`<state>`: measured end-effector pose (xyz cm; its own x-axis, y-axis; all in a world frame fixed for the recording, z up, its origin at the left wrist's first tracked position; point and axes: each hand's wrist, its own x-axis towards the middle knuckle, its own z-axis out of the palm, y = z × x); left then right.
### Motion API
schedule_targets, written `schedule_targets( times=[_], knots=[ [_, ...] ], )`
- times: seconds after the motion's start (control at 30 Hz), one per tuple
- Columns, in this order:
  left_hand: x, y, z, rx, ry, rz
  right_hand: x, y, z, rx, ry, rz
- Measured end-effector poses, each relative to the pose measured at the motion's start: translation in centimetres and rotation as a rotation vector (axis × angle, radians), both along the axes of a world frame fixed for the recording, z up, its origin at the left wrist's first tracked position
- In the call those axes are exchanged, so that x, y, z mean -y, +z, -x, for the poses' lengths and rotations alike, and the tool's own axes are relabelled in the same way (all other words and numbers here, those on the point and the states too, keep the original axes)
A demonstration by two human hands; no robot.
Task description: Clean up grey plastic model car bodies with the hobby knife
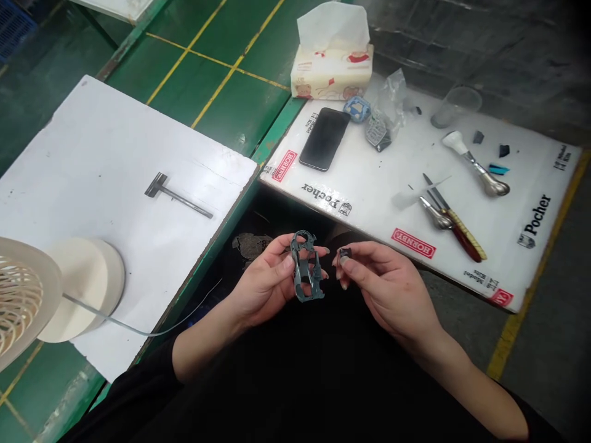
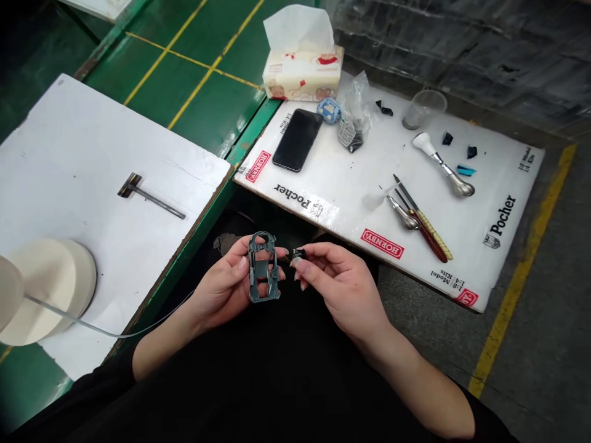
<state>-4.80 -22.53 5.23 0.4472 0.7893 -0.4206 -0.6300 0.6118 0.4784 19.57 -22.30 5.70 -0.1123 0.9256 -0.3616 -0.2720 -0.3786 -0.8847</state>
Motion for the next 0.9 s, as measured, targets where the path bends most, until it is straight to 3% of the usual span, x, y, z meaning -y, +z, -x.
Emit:
schedule_targets(
  times=[0.17, 0.43, 0.9],
  knots=[
    [-0.1, 0.1, -0.3, -0.041, -0.012, -0.029, 0.5, -0.1, -0.2, 0.057, -0.001, -0.031],
    [0.1, 0.2, -0.2, -0.118, -0.056, -0.046, 0.9, 1.2, 0.1, 0.167, -0.028, -0.113],
    [1.6, 0.5, -0.1, -0.238, -0.019, -0.177, 1.1, 1.5, 0.3, 0.327, 0.038, -0.225]
  ],
)
